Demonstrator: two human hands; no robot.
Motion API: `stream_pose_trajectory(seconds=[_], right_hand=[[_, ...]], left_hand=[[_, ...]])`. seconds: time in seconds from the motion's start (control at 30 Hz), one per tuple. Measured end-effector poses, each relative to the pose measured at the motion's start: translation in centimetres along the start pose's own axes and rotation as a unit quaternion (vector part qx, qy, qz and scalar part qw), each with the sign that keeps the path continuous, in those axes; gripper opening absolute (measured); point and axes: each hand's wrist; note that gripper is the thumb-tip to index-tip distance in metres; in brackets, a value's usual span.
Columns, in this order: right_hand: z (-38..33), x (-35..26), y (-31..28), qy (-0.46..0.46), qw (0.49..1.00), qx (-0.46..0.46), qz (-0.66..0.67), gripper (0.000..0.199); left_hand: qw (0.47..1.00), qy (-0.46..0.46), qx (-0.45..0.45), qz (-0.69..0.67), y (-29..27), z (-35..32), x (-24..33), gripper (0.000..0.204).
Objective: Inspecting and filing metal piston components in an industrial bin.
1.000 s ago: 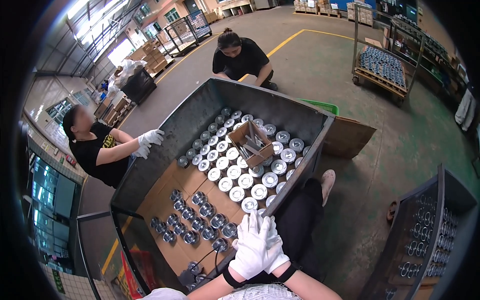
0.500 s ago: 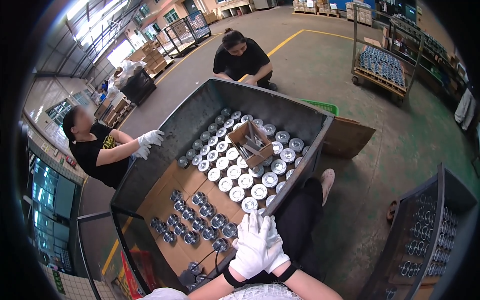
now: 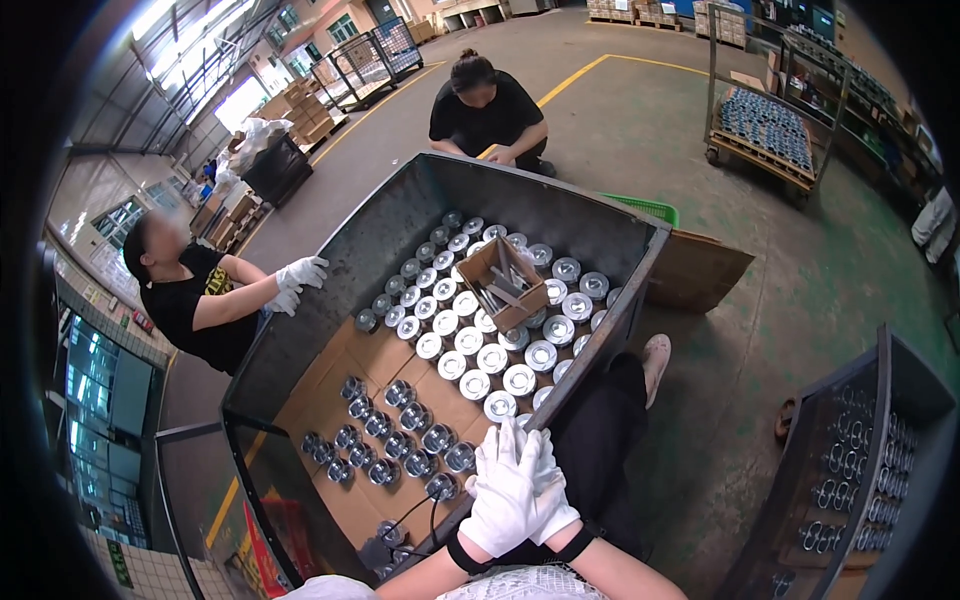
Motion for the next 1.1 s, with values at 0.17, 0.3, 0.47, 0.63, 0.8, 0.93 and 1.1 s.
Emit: stream_pose_trajectory(seconds=[0.17, 0.3, 0.47, 0.63, 0.8, 0.93, 1.1], right_hand=[[-1.1, 0.6, 1.7, 0.044, 0.995, -0.066, 0.068, 0.060], [-1.0, 0.4, 1.4, 0.038, 0.995, -0.075, 0.044, 0.061], [-1.0, 0.4, 0.8, 0.029, 0.995, -0.091, 0.003, 0.061], [-1.1, 0.8, 1.5, 0.016, 0.997, -0.064, 0.041, 0.072], [-0.9, 0.7, 1.3, 0.010, 0.998, -0.051, 0.038, 0.073], [-0.9, 0.4, 1.3, 0.037, 0.993, -0.086, 0.071, 0.068], [-0.9, 0.2, 0.8, 0.041, 0.995, -0.081, 0.035, 0.064]], left_hand=[[1.000, -0.004, 0.002, 0.005, 0.8, 0.1, -0.2, 0.079], [1.000, -0.005, 0.019, -0.013, 0.7, 0.0, -0.1, 0.074], [1.000, -0.002, -0.005, -0.009, 0.2, 0.1, 0.0, 0.079], [1.000, 0.002, 0.000, -0.005, -0.2, 0.1, 0.2, 0.078], [1.000, -0.004, 0.000, 0.001, 0.7, -0.1, -0.2, 0.077], [1.000, -0.007, 0.006, -0.015, 0.8, 0.0, -0.2, 0.076], [1.000, 0.002, 0.007, -0.004, 0.0, 0.0, 0.2, 0.077]])
Point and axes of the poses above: each hand's wrist, its own z-axis towards the middle knuckle, its own y-axis out of the palm, x = y × z, and after that the axes turned 1 degree about z, right-handed
